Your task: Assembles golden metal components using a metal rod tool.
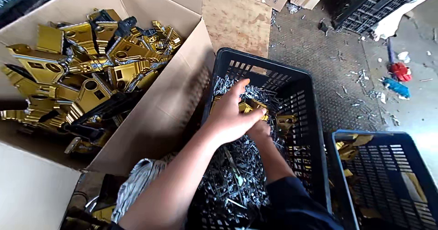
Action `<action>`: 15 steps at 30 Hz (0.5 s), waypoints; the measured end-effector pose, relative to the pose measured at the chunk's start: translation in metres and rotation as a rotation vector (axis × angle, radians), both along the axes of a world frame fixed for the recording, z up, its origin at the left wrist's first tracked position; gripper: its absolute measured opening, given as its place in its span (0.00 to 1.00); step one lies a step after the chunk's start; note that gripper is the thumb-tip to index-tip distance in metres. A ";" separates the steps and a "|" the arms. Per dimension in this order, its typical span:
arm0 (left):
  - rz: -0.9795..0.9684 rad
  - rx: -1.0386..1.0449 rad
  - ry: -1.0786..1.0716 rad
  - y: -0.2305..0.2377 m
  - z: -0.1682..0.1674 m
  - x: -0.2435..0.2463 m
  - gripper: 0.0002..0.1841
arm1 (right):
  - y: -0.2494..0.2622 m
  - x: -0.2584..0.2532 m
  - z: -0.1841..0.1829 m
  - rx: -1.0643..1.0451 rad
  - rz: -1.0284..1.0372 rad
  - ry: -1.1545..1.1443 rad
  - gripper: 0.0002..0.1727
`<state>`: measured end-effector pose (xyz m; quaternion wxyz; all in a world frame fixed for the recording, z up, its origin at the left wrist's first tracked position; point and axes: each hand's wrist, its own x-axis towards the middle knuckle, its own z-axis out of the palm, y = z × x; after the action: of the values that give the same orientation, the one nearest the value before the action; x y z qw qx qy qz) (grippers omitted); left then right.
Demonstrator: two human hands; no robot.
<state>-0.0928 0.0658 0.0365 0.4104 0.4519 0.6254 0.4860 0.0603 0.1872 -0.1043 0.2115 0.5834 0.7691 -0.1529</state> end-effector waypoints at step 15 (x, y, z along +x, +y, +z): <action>-0.054 -0.194 0.304 0.000 -0.003 0.009 0.53 | 0.002 0.057 0.082 -0.106 -0.126 0.984 0.10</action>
<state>-0.0836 0.0660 0.0333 0.3658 0.4948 0.7120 0.3383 0.1173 0.1892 -0.0225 -0.1567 0.4759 0.7321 -0.4615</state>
